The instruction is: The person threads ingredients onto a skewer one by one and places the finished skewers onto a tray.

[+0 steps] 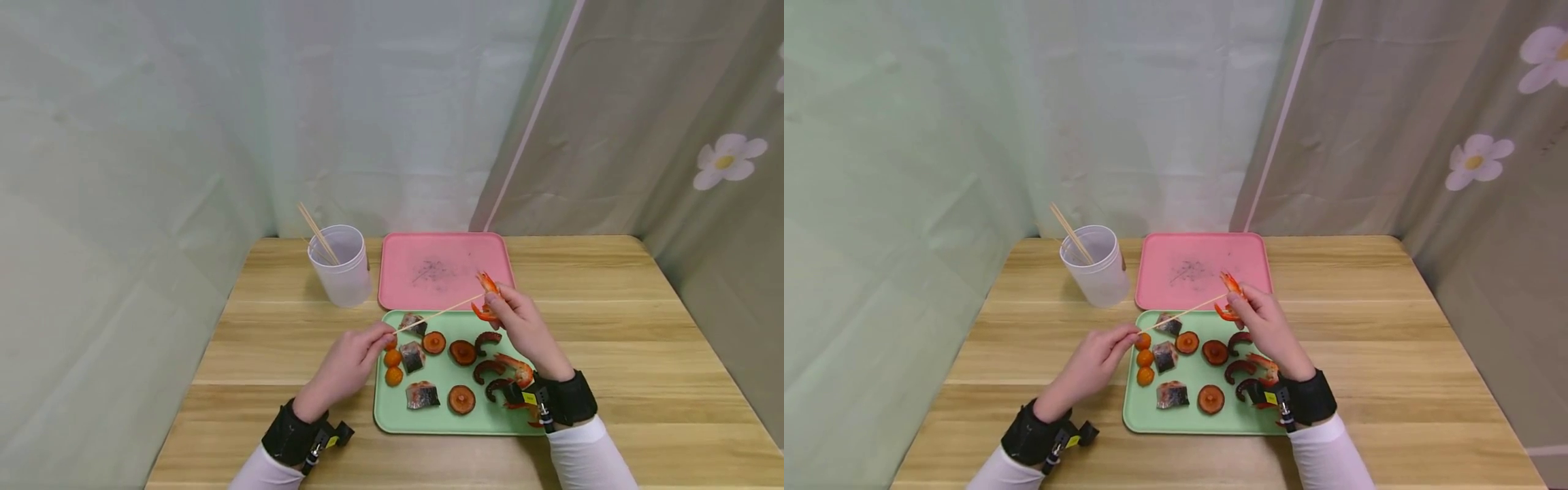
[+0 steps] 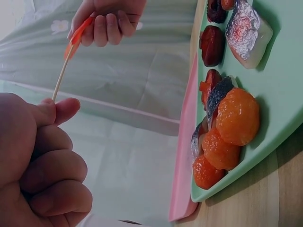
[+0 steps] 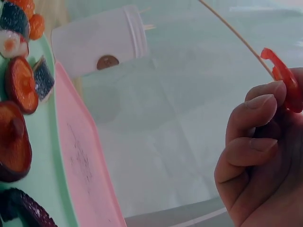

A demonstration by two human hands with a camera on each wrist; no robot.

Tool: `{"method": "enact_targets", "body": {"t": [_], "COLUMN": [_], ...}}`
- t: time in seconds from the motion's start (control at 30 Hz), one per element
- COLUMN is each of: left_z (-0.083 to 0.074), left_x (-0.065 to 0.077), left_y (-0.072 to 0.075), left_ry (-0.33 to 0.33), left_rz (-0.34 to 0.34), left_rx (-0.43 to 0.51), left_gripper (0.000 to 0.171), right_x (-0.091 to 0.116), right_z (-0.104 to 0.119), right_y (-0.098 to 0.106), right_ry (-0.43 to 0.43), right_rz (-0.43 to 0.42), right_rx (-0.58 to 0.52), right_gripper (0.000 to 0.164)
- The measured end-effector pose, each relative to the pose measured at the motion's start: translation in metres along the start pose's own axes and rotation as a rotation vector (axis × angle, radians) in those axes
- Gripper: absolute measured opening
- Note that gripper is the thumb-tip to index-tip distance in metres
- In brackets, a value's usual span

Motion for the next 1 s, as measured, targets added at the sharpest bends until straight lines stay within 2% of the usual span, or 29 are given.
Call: {"method": "enact_targets", "body": {"t": [0.23,0.37,0.5,0.63,0.7,0.77,0.83,1.0], "left_z": [-0.003,-0.007,-0.010,-0.013,-0.012,-0.013,-0.012,-0.015], "left_x": [-0.001,0.000,-0.001,0.000,0.000,0.000,0.000,-0.001], "left_y": [0.000,-0.001,-0.006,-0.011,-0.013,-0.014,-0.015,-0.017], "left_ry": [0.017,0.001,-0.012,-0.010,-0.005,-0.002,0.001,-0.010], "left_rz": [-0.003,-0.001,0.031,0.055,0.052,0.048,0.050,0.090], "left_rx": [0.017,0.013,0.029,0.056,0.067,0.076,0.095,0.137], "left_gripper": [0.014,0.014,0.015,0.016,0.016,0.015,0.016,0.016], "right_x": [0.002,0.003,0.003,0.003,0.003,0.004,0.004,0.004], "right_z": [0.001,0.001,0.000,-0.001,-0.001,0.000,0.000,0.005], "right_y": [-0.005,-0.012,-0.028,-0.048,-0.054,-0.057,-0.059,-0.069], "right_ry": [-0.036,-0.060,-0.055,-0.075,-0.085,-0.089,-0.079,0.004], "right_rz": [0.052,0.128,0.232,0.375,0.403,0.397,0.396,0.474], "right_rx": [0.027,0.083,0.176,0.169,0.159,0.165,0.176,0.207], "right_gripper": [0.033,0.037,0.038,0.038,0.038,0.039,0.038,0.030]}}
Point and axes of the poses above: each hand's wrist, its own x-axis away from the middle knuckle, its own y-axis out of the back of the hand, z = x × y, the point moved 1 cm from there along -x, towards the middle knuckle, and after that the axes turned 3 degrees about -z, right-handed, at the moved point
